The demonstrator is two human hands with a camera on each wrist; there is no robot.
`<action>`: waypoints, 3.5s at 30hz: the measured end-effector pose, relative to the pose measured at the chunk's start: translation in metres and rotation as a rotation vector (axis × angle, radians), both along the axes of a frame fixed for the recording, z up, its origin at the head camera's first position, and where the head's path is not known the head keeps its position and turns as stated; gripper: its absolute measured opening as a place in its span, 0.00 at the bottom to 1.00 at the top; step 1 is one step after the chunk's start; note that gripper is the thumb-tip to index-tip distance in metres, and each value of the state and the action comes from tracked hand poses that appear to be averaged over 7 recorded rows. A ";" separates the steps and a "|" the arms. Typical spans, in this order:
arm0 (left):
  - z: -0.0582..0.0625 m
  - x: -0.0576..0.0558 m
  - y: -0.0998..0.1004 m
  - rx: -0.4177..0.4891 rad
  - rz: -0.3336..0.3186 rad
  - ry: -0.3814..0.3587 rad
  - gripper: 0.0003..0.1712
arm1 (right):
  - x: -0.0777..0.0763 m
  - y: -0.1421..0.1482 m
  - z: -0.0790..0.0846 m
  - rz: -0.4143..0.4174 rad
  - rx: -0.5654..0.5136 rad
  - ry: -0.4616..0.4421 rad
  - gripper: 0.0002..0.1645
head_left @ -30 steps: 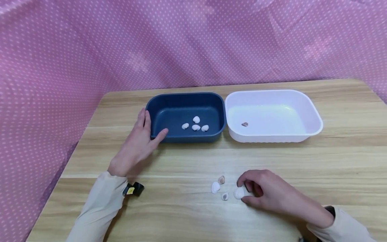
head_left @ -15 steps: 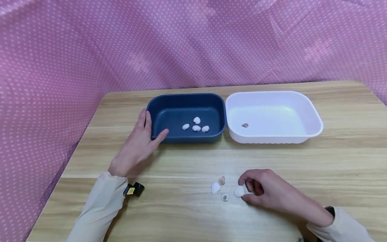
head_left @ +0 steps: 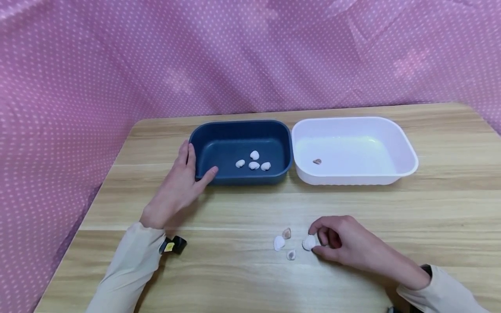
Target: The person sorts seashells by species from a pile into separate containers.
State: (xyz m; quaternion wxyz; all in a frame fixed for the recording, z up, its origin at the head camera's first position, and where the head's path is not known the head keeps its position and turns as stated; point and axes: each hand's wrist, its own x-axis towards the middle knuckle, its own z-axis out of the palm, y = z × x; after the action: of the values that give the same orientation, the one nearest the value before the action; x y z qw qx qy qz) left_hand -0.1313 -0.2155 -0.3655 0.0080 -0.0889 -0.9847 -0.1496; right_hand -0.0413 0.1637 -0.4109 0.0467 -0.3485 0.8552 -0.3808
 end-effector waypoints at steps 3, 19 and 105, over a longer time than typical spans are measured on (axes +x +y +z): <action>-0.001 -0.001 0.000 0.000 -0.004 0.005 0.60 | -0.001 0.001 0.000 0.000 -0.019 0.012 0.14; 0.000 -0.001 0.000 -0.021 -0.003 0.011 0.60 | -0.017 -0.005 0.020 -0.090 0.012 0.009 0.13; 0.000 0.000 0.001 -0.004 -0.007 0.025 0.60 | -0.092 -0.135 0.060 -0.073 -0.137 0.243 0.16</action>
State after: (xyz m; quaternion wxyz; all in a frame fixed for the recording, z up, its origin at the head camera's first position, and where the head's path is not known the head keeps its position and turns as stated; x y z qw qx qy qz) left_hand -0.1309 -0.2148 -0.3654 0.0198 -0.0942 -0.9845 -0.1465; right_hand -0.1332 0.0292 -0.3514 -0.0949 -0.3629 0.8387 -0.3947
